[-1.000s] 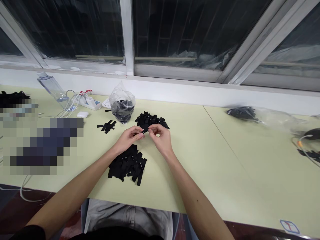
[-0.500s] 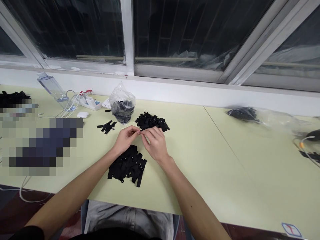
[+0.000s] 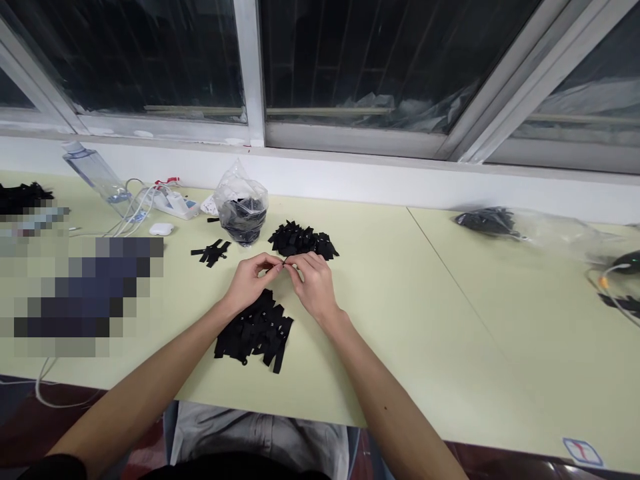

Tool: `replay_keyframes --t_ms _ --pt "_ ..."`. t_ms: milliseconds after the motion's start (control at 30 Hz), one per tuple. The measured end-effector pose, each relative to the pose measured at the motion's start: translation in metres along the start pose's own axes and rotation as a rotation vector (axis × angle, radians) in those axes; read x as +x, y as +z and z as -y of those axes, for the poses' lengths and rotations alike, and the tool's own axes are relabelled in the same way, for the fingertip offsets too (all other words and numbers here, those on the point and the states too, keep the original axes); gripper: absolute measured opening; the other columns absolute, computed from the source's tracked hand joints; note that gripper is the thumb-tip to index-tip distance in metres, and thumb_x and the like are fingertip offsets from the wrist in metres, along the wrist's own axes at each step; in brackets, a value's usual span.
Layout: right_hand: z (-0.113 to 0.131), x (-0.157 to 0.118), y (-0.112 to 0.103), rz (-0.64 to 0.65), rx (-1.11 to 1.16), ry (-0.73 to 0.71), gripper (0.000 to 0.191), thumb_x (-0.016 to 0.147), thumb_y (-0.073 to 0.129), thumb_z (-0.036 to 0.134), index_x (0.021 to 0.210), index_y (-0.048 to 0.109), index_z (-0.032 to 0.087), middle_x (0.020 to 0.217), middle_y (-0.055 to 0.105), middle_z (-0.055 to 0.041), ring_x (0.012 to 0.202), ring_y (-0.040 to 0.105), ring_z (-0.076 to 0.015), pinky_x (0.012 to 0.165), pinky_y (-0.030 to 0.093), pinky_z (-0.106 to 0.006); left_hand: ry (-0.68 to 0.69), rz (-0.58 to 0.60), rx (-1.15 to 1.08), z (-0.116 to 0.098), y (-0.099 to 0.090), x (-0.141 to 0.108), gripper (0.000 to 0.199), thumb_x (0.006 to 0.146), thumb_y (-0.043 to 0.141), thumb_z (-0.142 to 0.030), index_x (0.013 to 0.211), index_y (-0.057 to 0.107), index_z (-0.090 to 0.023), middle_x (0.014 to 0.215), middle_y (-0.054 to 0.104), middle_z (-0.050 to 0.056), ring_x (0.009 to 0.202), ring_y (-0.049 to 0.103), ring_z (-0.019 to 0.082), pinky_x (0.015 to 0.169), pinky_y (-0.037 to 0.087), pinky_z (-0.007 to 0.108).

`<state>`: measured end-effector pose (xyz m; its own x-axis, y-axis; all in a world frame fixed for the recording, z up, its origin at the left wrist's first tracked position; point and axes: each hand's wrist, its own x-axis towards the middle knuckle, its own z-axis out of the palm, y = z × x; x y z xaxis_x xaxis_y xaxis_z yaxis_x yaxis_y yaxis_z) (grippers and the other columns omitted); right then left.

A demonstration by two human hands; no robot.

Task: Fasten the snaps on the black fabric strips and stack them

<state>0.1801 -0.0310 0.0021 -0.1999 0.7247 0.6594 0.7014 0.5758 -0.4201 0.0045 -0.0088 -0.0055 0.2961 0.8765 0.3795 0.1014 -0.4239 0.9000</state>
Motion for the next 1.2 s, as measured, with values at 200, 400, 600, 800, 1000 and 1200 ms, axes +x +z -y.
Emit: replay_keyframes --t_ms 200,400,600,800,1000,1200 --pt "-0.002 0.001 -0.002 0.035 0.031 0.018 0.013 0.098 0.052 0.023 0.092 0.063 0.023 0.091 0.069 -0.0053 0.084 0.06 -0.023 0.078 0.045 -0.04 -0.013 0.025 0.052 -0.001 -0.001 -0.001 0.017 0.091 0.058 -0.031 0.093 0.07 -0.018 0.092 0.071 0.005 0.087 0.066 0.018 0.086 0.053 0.031" --pt "-0.004 0.001 -0.003 0.061 0.065 0.034 0.014 0.098 0.049 0.02 0.089 0.06 0.022 0.088 0.065 -0.0059 0.082 0.057 -0.0226 0.077 0.045 -0.039 -0.03 0.056 0.02 -0.001 0.0 -0.001 0.023 0.092 0.057 -0.038 0.095 0.069 -0.018 0.094 0.071 0.006 0.089 0.066 0.019 0.086 0.052 0.032" --pt "-0.001 0.003 -0.005 0.039 0.184 0.125 0.01 0.095 0.052 0.02 0.087 0.058 0.022 0.087 0.062 -0.0051 0.078 0.054 -0.0205 0.072 0.045 -0.036 -0.103 0.081 -0.202 -0.002 0.001 0.001 0.032 0.096 0.05 -0.044 0.102 0.066 -0.017 0.097 0.069 0.007 0.087 0.068 0.018 0.086 0.054 0.033" --pt "-0.003 0.005 -0.002 0.015 0.393 0.281 0.009 0.091 0.06 0.028 0.086 0.06 0.021 0.084 0.062 -0.0026 0.076 0.056 -0.0184 0.072 0.045 -0.033 -0.147 0.057 -0.257 0.003 -0.001 0.004 0.029 0.094 0.055 -0.043 0.104 0.064 -0.017 0.092 0.07 0.007 0.083 0.07 0.019 0.082 0.055 0.033" --pt "-0.01 0.006 0.0 0.068 0.522 0.338 0.013 0.089 0.063 0.033 0.086 0.061 0.021 0.08 0.061 -0.0017 0.072 0.055 -0.017 0.069 0.045 -0.031 -0.054 0.025 -0.048 0.005 -0.002 0.003 0.022 0.09 0.061 -0.036 0.101 0.071 -0.019 0.101 0.072 0.007 0.092 0.068 0.02 0.088 0.053 0.034" --pt "-0.005 0.005 -0.001 0.159 0.53 0.31 0.014 0.089 0.062 0.035 0.085 0.061 0.021 0.082 0.061 -0.0019 0.074 0.056 -0.0178 0.069 0.046 -0.032 -0.01 0.018 -0.005 -0.006 -0.004 0.002 0.031 0.096 0.05 -0.042 0.103 0.071 -0.02 0.107 0.071 0.007 0.101 0.064 0.021 0.088 0.049 0.031"
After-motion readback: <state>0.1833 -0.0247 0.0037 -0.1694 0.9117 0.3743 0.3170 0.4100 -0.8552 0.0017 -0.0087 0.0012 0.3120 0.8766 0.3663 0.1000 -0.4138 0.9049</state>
